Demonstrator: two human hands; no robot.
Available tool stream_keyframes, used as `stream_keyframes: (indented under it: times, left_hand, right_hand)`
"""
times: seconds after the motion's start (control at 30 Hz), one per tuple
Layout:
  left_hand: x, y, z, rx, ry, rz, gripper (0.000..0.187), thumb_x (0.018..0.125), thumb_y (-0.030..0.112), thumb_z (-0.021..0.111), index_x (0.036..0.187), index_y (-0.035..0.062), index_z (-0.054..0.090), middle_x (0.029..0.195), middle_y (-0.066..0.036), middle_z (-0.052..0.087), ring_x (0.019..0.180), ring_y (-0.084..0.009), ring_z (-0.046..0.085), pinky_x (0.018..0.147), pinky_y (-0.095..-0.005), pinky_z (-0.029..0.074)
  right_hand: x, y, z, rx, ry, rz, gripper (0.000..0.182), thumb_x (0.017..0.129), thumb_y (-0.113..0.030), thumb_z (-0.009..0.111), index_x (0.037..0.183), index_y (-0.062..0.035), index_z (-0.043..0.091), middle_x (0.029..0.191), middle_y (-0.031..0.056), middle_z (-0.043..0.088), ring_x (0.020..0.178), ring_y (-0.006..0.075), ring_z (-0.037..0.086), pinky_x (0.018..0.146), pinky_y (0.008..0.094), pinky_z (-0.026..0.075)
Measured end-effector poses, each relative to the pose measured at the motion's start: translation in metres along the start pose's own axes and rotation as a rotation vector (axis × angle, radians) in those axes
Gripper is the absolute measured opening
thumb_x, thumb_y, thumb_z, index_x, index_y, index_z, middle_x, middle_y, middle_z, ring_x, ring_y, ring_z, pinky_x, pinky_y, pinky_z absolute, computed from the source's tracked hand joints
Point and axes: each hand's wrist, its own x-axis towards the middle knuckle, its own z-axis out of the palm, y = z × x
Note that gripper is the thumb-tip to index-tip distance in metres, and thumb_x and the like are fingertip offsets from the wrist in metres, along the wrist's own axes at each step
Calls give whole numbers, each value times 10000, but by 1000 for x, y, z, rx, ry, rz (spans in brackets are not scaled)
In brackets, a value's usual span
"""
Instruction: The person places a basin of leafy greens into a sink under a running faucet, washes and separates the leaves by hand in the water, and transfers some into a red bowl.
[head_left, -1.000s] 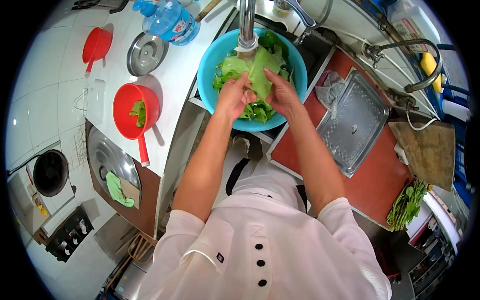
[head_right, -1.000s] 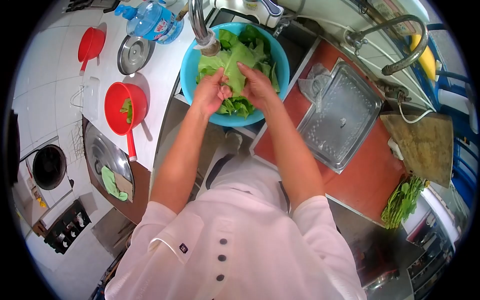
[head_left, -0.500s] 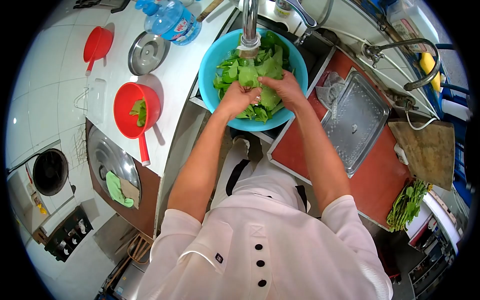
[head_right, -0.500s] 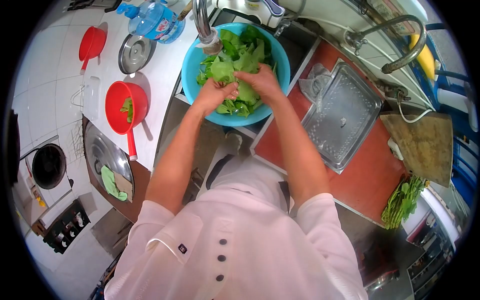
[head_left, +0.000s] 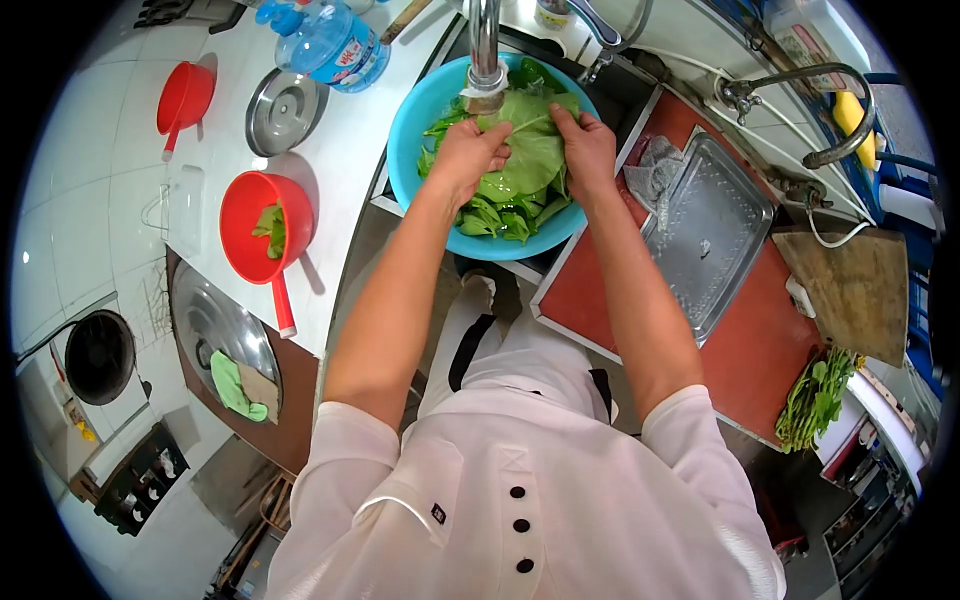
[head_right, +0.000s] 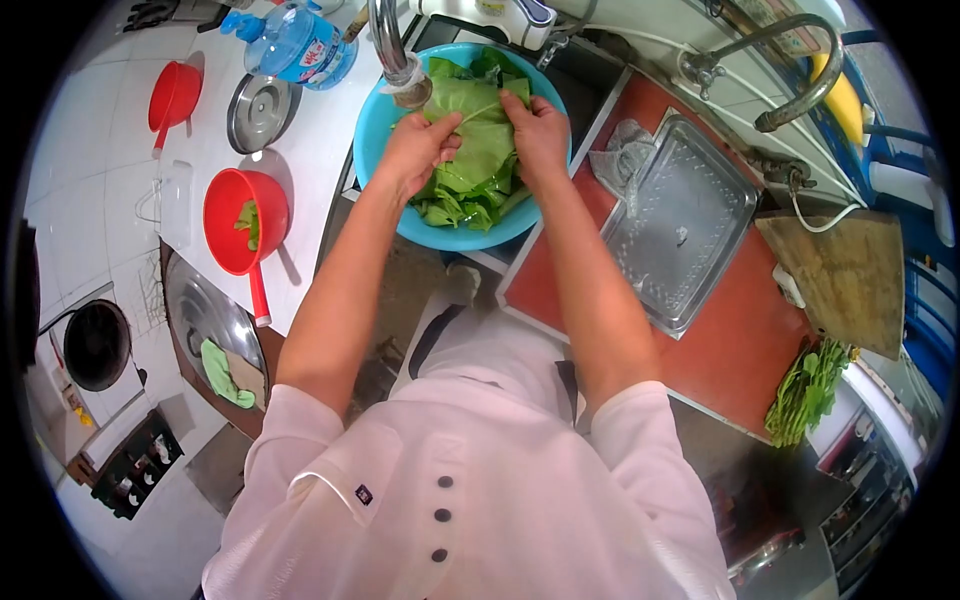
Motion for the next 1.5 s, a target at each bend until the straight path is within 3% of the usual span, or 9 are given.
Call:
stream_keyframes:
  times: [0.4, 0.47, 0.53, 0.6, 1.0, 1.2, 1.27, 1.4, 1.5]
  left_hand:
    - [-20, 30, -22, 18, 287, 255, 163, 891, 150, 603, 923, -7, 629, 741, -43, 615, 594, -108, 543, 549, -231, 441]
    - [-33, 37, -39, 358, 350, 380, 219, 880, 169, 613, 920, -43, 650, 727, -64, 632, 591, -126, 556, 545, -264, 441]
    - [-56, 54, -62, 719, 416, 550, 264, 868, 202, 620, 934, -51, 653, 723, -127, 664, 601, -127, 570, 557, -297, 446]
    - [-84, 68, -88, 815, 509, 564, 278, 885, 227, 608, 978, -31, 653, 768, -136, 679, 610, -128, 578, 571, -305, 450]
    - [-177, 65, -292, 150, 807, 393, 136, 902, 195, 626, 948, 67, 628, 746, 19, 576, 620, -26, 486, 529, -178, 394]
    - [-140, 23, -328, 932, 972, 165, 447, 869, 192, 624, 1231, -50, 521, 1011, -152, 646, 887, -269, 632, 812, -335, 486]
    - [-141, 29, -272, 1294, 1180, 692, 454, 839, 202, 637, 1197, -58, 538, 1094, -227, 601, 927, -391, 596, 837, -415, 474]
    - [-111, 3, -174, 714, 552, 740, 301, 859, 126, 639, 1149, 47, 613, 1075, -109, 622, 909, -168, 609, 743, -271, 496]
    - [-88, -2, -90, 488, 256, 356, 353, 879, 128, 637, 1215, 33, 594, 1090, -71, 646, 961, -128, 595, 846, -260, 472]
  right_hand:
    - [-3, 16, 27, 211, -251, 392, 321, 944, -230, 547, 1187, -23, 517, 1046, 84, 596, 878, 195, 611, 758, 332, 536]
    - [-2, 26, 29, 50, -355, 373, 365, 939, -233, 556, 1228, -19, 494, 1054, 92, 608, 870, 201, 618, 767, 322, 536]
    - [-4, 27, 29, -58, -315, 302, 318, 906, -197, 556, 1177, -33, 556, 1022, 85, 641, 829, 203, 623, 744, 330, 526]
    - [3, 37, 13, -760, -269, -156, 277, 869, -163, 562, 1111, -35, 603, 1024, 125, 652, 828, 213, 637, 726, 321, 516]
    - [8, 63, 25, -1660, -617, -744, 187, 816, -121, 517, 917, -131, 674, 925, 107, 606, 917, 291, 603, 778, 406, 497]
    - [0, 30, 31, -1450, -505, -853, 112, 809, -145, 583, 865, -98, 668, 896, 109, 609, 879, 284, 606, 748, 403, 497]
    - [-6, 21, 32, -1305, -401, -867, 109, 811, -156, 614, 879, -93, 671, 880, 112, 623, 845, 283, 617, 731, 389, 499]
    - [10, 27, 22, -705, -136, -451, 172, 849, -182, 645, 962, -54, 661, 781, 83, 672, 657, 186, 628, 647, 301, 495]
    - [2, 17, 23, -186, -129, -51, 266, 901, -226, 619, 968, 30, 602, 828, 71, 642, 693, 155, 621, 643, 261, 504]
